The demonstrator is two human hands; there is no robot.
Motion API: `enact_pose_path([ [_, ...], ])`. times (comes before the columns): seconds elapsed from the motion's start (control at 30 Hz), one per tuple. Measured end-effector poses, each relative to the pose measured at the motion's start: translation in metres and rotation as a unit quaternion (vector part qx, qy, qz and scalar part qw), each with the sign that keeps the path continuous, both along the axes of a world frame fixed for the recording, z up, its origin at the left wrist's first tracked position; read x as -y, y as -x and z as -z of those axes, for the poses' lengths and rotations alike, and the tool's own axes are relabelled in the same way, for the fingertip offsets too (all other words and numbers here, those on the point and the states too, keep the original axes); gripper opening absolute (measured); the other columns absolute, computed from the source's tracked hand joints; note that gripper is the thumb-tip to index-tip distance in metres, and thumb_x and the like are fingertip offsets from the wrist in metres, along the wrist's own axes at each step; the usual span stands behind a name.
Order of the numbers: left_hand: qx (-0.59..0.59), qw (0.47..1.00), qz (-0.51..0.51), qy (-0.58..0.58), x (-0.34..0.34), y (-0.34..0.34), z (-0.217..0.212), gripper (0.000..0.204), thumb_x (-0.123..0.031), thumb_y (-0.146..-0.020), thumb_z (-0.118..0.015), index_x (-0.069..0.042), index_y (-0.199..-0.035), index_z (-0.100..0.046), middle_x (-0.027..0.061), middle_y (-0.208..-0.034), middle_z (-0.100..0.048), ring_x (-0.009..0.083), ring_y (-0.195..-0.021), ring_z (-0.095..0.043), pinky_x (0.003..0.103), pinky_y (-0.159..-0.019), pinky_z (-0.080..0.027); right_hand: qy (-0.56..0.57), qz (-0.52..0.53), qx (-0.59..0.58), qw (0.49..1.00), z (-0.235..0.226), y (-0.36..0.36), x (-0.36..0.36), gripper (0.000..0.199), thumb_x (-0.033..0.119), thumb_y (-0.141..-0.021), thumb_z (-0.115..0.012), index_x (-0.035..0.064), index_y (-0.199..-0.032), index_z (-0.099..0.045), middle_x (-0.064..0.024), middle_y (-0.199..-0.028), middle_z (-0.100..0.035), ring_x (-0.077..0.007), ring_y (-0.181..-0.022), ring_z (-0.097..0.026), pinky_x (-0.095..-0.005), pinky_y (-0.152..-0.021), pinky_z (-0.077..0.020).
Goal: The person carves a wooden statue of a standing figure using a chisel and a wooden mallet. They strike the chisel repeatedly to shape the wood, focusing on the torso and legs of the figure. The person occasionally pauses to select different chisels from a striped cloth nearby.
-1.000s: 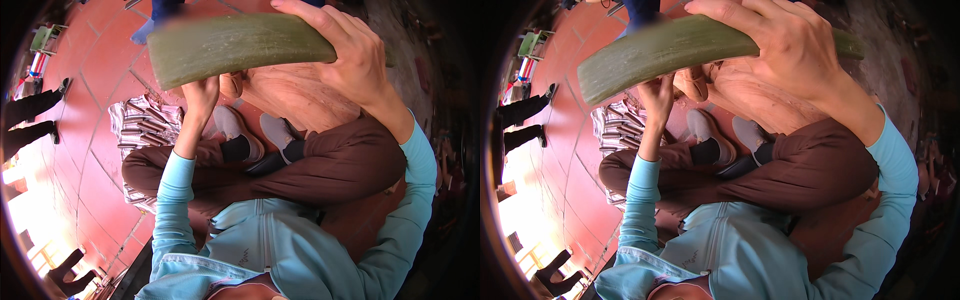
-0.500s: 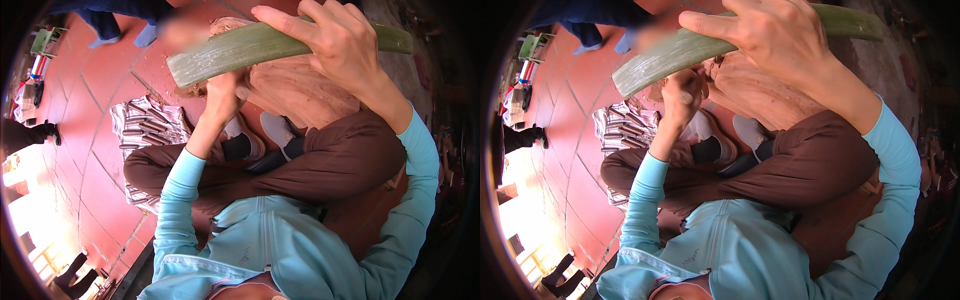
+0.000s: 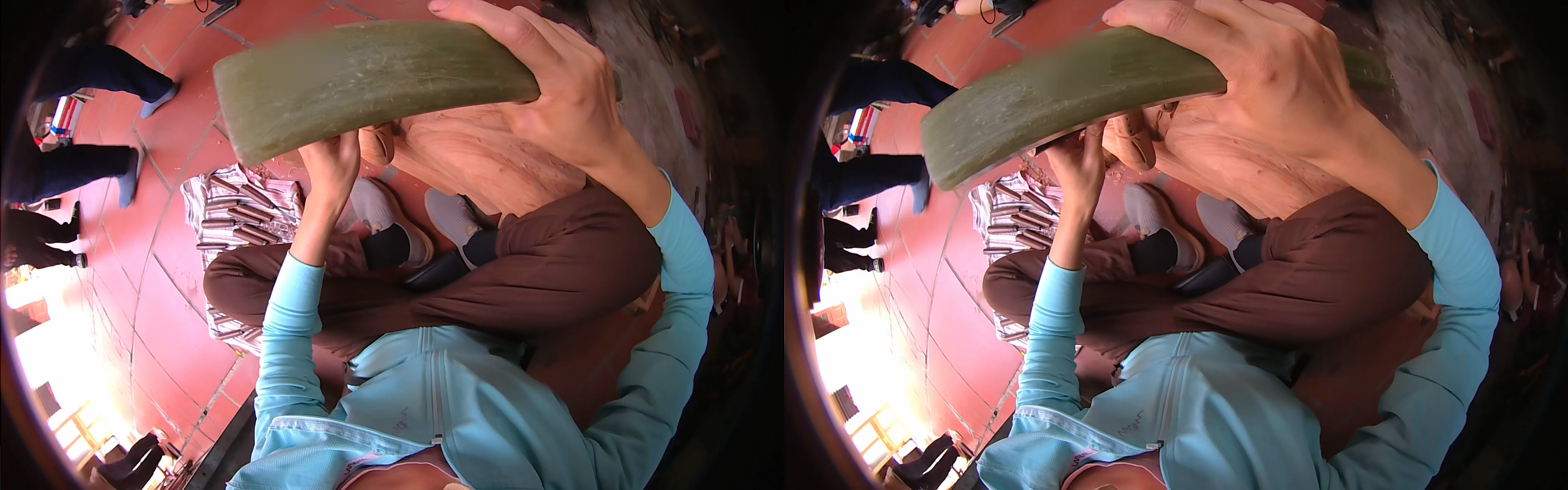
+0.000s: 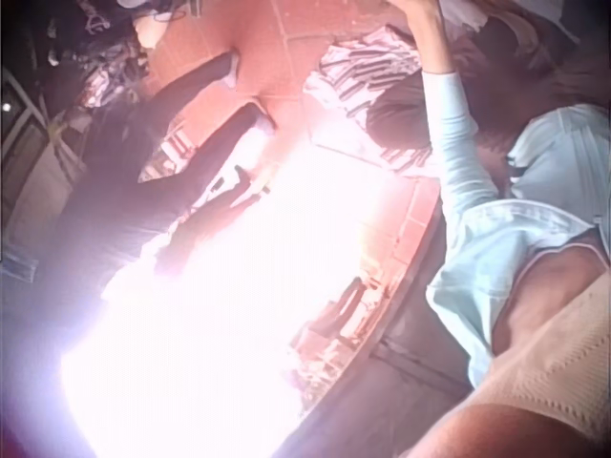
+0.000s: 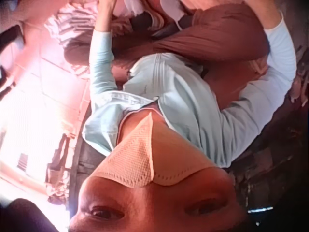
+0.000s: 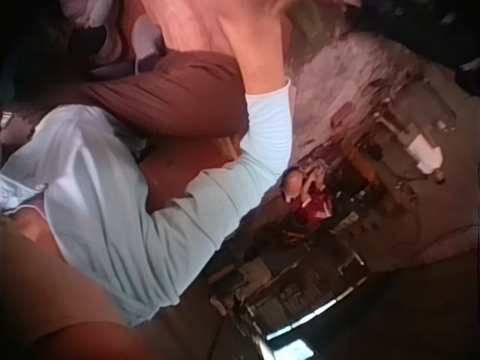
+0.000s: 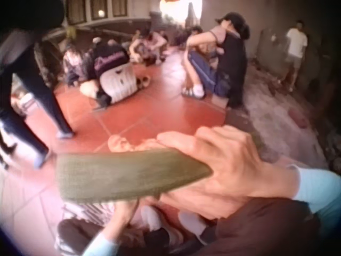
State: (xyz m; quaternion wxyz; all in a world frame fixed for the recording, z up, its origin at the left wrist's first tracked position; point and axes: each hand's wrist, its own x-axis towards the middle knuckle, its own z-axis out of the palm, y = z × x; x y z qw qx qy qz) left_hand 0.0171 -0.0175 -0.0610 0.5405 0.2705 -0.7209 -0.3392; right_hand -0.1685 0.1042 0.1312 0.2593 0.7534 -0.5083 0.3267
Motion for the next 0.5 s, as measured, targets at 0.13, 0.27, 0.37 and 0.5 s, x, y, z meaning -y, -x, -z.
enact_pose_path([
  [0.13, 0.093, 0.993, 0.005, 0.074, -0.006, 0.004, 0.003, 0.024, 0.005, -0.087, -0.063, 0.005, -0.111, -0.058, 0.0138, -0.104, -0.064, 0.0204, -0.092, -0.063, 0.032, -0.08, -0.052, 0.011, 0.053, -0.157, 0.986, 0.009, 0.014, 0.004, 0.039, 0.019, -0.085, -0.064, 0.024, -0.123, -0.063, 0.0005, -0.061, -0.044, -0.0145, -0.051, -0.047, -0.0298, -0.047, -0.0387],
  [0.27, 0.133, 0.987, 0.024, 0.091, -0.019, 0.007, -0.007, 0.023, 0.007, -0.086, -0.063, 0.004, -0.109, -0.059, 0.0141, -0.102, -0.065, 0.0214, -0.09, -0.065, 0.032, -0.075, -0.054, -0.012, 0.092, -0.248, 0.964, 0.004, 0.008, 0.002, 0.039, 0.017, -0.088, -0.06, 0.0291, -0.124, -0.062, 0.0029, -0.059, -0.042, -0.0108, -0.051, -0.044, -0.0266, -0.046, -0.0362],
  [0.37, 0.153, 0.97, 0.095, 0.164, -0.034, 0.005, -0.008, 0.015, 0.005, -0.086, -0.063, 0.003, -0.1, -0.059, 0.0146, -0.1, -0.067, 0.0225, -0.088, -0.066, 0.033, -0.072, -0.055, -0.057, 0.103, -0.245, 0.962, 0.008, 0.011, -0.006, 0.062, 0.009, -0.072, -0.067, 0.0328, -0.128, -0.059, 0.0043, -0.07, -0.049, -0.0151, -0.061, -0.051, -0.0305, -0.055, -0.0405],
  [0.5, 0.103, 0.948, 0.221, 0.203, -0.071, -0.003, -0.005, 0.006, 0.005, -0.086, -0.061, 0.001, -0.088, -0.056, 0.0152, -0.095, -0.068, 0.0232, -0.082, -0.068, 0.033, -0.069, -0.055, -0.094, 0.112, -0.219, 0.965, 0.009, 0.02, -0.014, 0.069, 0.004, -0.066, -0.069, 0.0324, -0.128, -0.059, 0.0023, -0.076, -0.053, -0.0198, -0.067, -0.055, -0.0332, -0.061, -0.0446],
])
